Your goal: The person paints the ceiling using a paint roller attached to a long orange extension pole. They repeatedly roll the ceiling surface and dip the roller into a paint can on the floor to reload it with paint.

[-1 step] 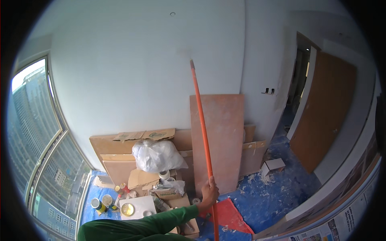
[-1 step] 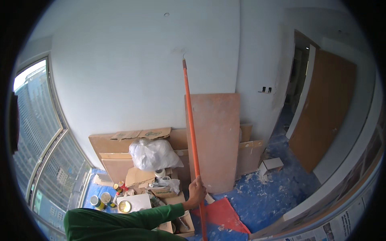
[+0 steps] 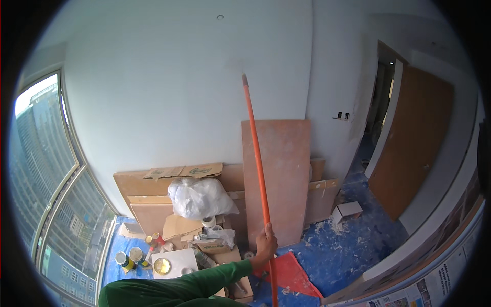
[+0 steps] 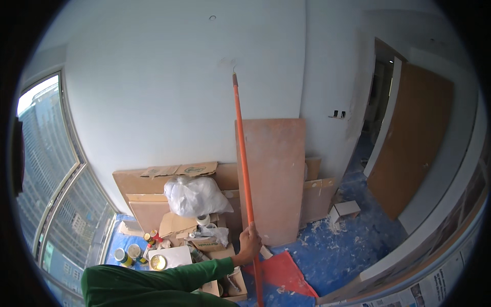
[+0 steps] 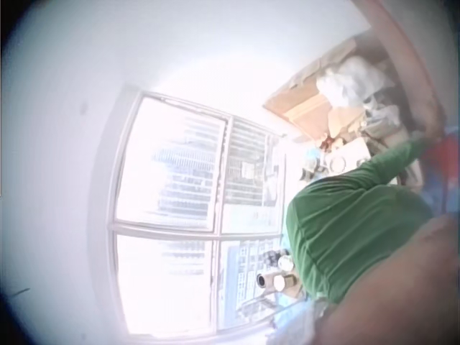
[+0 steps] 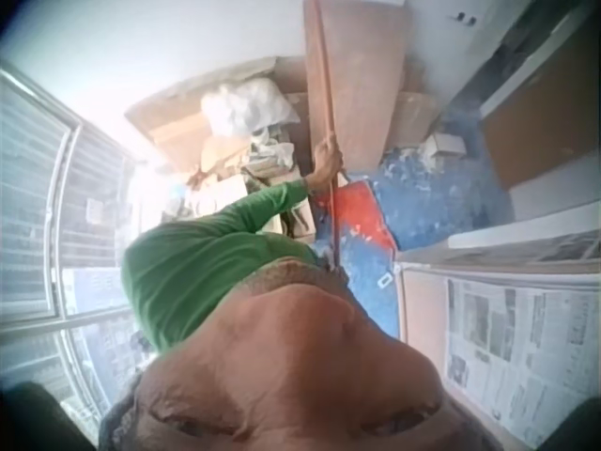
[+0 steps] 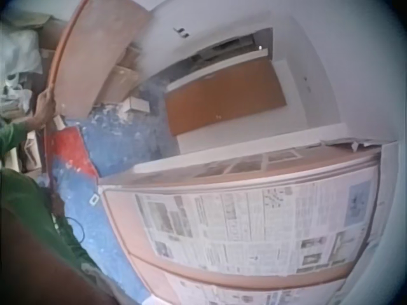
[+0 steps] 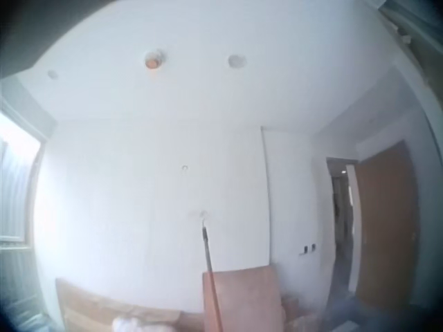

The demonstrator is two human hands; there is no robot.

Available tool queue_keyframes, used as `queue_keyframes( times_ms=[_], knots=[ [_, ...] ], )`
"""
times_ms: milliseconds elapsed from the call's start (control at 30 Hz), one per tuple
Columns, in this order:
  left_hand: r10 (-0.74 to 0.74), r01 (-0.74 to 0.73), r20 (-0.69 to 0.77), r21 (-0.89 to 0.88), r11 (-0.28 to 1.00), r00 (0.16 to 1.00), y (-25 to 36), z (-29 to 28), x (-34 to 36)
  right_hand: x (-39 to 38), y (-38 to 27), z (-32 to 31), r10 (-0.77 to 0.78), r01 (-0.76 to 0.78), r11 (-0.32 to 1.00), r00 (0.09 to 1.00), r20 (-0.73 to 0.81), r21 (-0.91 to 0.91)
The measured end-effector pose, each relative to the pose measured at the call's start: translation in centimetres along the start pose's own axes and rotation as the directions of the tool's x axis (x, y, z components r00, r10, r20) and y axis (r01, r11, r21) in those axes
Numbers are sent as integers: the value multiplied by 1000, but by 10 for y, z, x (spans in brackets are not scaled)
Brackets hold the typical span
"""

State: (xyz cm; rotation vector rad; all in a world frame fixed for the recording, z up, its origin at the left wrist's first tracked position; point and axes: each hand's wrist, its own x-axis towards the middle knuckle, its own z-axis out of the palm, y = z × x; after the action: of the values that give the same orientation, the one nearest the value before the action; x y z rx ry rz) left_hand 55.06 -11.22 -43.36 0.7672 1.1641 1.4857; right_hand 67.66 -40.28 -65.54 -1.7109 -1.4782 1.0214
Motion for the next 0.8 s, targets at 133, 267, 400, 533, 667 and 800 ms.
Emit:
queue_keyframes(
  times_ms=[133,267,400,533,667,800],
  knots=[
    [-35,35,49,-2,999,998,29,-3,12,3,21,8,45,-80,965,989,143,251],
    [4,-5,137,8,1000,991,69,11,19,1,78,19,68,-341,748,893,445,569],
    [81,-82,125,9,997,989,144,7,45,21,-61,-6,16,-132,783,981,193,608],
    [150,-158,171,30,987,974,214,41,84,72,-115,-1,-120,5,734,985,123,680],
    [234,-237,215,-12,972,948,292,45,124,145,-132,34,-427,420,820,901,-72,389],
    [314,-320,220,-13,947,923,366,60,153,133,-323,-46,-181,-146,595,933,309,790]
  ],
)
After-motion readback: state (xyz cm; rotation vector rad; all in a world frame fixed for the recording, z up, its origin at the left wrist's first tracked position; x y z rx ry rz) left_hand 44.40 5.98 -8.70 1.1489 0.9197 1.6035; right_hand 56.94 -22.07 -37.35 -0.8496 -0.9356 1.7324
